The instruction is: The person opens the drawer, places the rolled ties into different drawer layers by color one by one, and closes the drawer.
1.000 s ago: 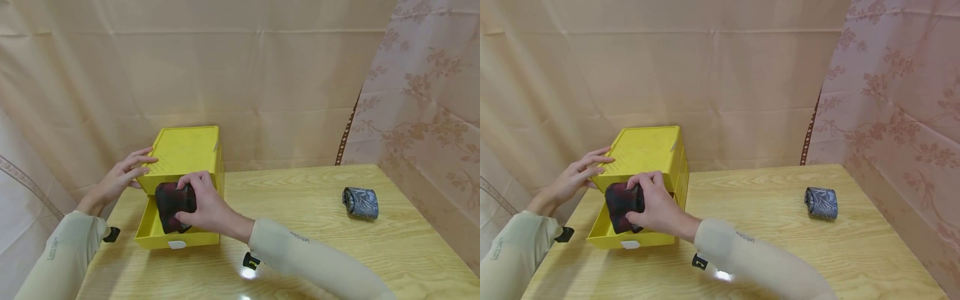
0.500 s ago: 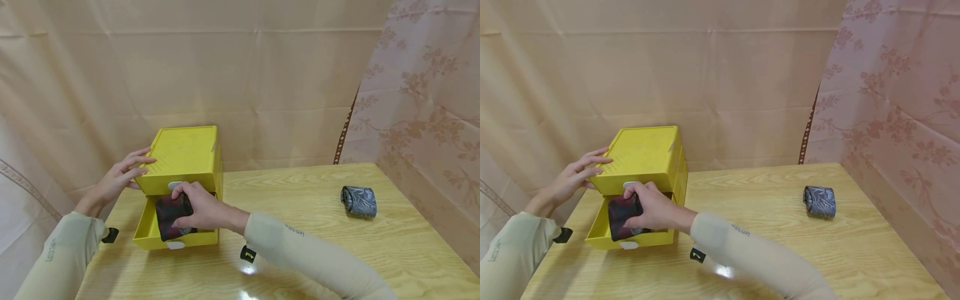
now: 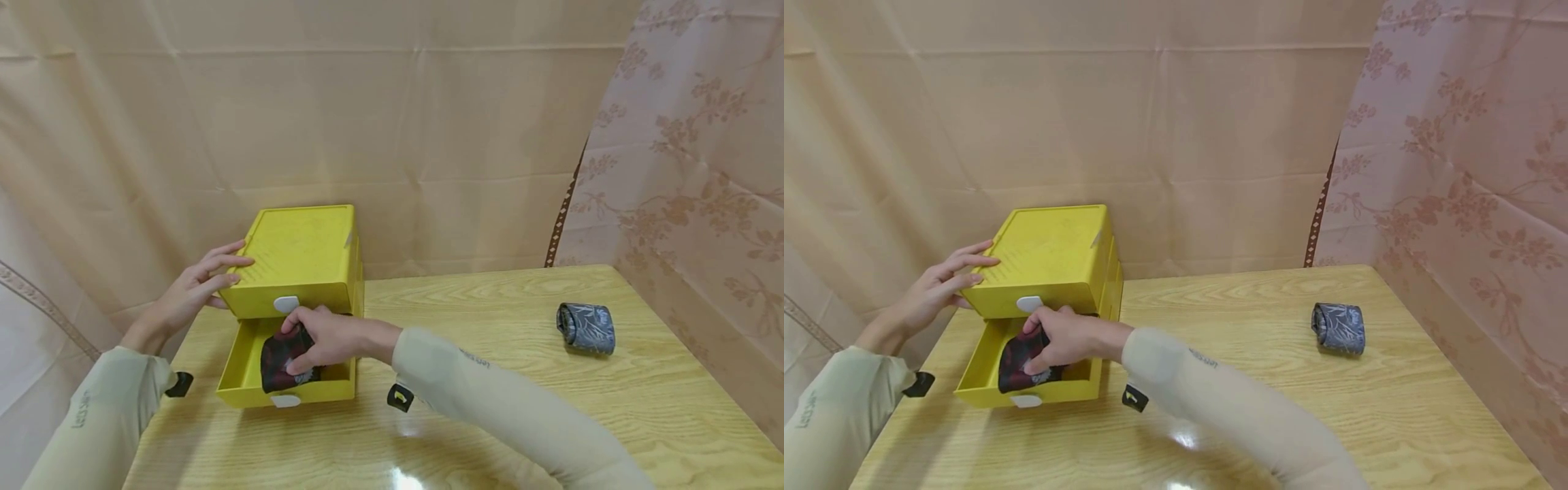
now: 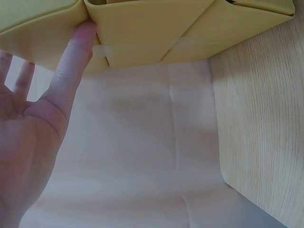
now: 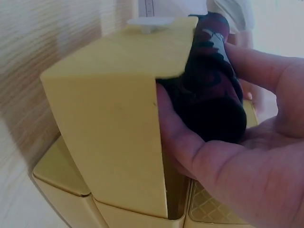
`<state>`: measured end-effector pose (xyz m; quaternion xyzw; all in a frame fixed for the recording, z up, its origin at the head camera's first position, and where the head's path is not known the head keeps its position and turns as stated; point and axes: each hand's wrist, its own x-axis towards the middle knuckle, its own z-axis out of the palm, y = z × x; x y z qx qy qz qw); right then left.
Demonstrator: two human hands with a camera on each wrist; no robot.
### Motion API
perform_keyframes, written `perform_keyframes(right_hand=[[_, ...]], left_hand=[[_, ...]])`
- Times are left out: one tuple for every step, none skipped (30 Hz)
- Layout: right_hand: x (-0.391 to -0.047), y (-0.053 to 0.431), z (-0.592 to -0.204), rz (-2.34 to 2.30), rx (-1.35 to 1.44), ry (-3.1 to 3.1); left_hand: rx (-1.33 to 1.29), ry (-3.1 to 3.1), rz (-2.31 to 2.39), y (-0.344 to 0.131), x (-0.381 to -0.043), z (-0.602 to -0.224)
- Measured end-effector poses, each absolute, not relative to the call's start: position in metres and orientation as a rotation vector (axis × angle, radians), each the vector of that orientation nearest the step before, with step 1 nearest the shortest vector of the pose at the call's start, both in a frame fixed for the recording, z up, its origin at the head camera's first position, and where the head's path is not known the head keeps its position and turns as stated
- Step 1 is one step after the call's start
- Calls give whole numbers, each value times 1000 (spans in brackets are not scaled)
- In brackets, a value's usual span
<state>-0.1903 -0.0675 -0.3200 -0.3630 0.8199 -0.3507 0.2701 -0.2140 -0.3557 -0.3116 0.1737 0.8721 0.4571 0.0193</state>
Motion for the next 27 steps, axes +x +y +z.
perform_keyframes(right_hand=[[-191,-68,-319,-932,-963,2206],[-191,-69,-319,-921,-945,2205],[-191,-69,-318,-912,-931,2207],[-191,-70,-317,-905,-924,2209],[-190,-71,-317,-905,-915,2210],[-189,-71,-316,-910,-911,2212],[-188,-72,-315,-911,-910,2216],[-187,-73,-315,-911,-907,2219],[-186,-74,-315,-912,-910,2224],[-185,-75,-314,-913,-912,2229],[-183,-76,-313,-911,-910,2236],[-182,-77,-312,-905,-913,2245],[-181,-77,-312,-893,-916,2255],[-181,-78,-312,-884,-914,2263],[-180,-79,-311,-879,-914,2273],[-180,-79,-311,-871,-909,2282],[-179,-79,-311,-864,-904,2293],[-179,-80,-311,-868,-895,2302],[-178,-80,-312,-879,-876,2309],[-177,-81,-313,-898,-846,2314],[-175,-82,-314,-926,-803,2321],[-173,-83,-316,-962,-750,2324],[-172,-84,-318,-1013,-684,2316],[-170,-85,-319,-1072,-612,2301],[-168,-86,-321,-1135,-534,2279],[-166,-88,-321,-1198,-456,2250],[-165,-90,-322,-1256,-385,2221]], left_hand=[[536,2708,1418,-355,-214,-311],[535,2707,1417,-355,-214,-311],[532,2707,1417,-355,-214,-311],[533,2708,1416,-354,-214,-311],[533,2709,1415,-354,-214,-311],[536,2706,1418,-354,-214,-311],[537,2704,1421,-354,-214,-311],[540,2704,1421,-354,-214,-311],[543,2703,1423,-354,-214,-311],[546,2704,1422,-354,-214,-312],[549,2705,1422,-354,-214,-312],[550,2704,1423,-354,-214,-312],[550,2705,1420,-354,-214,-312],[551,2707,1418,-355,-214,-312],[551,2707,1416,-354,-214,-312],[550,2705,1415,-354,-214,-313],[549,2703,1417,-354,-214,-313],[548,2701,1418,-354,-214,-313],[546,2700,1418,-354,-214,-313],[544,2699,1419,-354,-214,-313],[543,2700,1419,-353,-214,-313],[543,2701,1420,-353,-214,-313],[543,2704,1419,-353,-214,-313],[539,2709,1417,-353,-214,-313],[533,2716,1412,-353,-214,-313],[529,2721,1409,-353,-214,-312],[525,2727,1405,-354,-214,-312]])
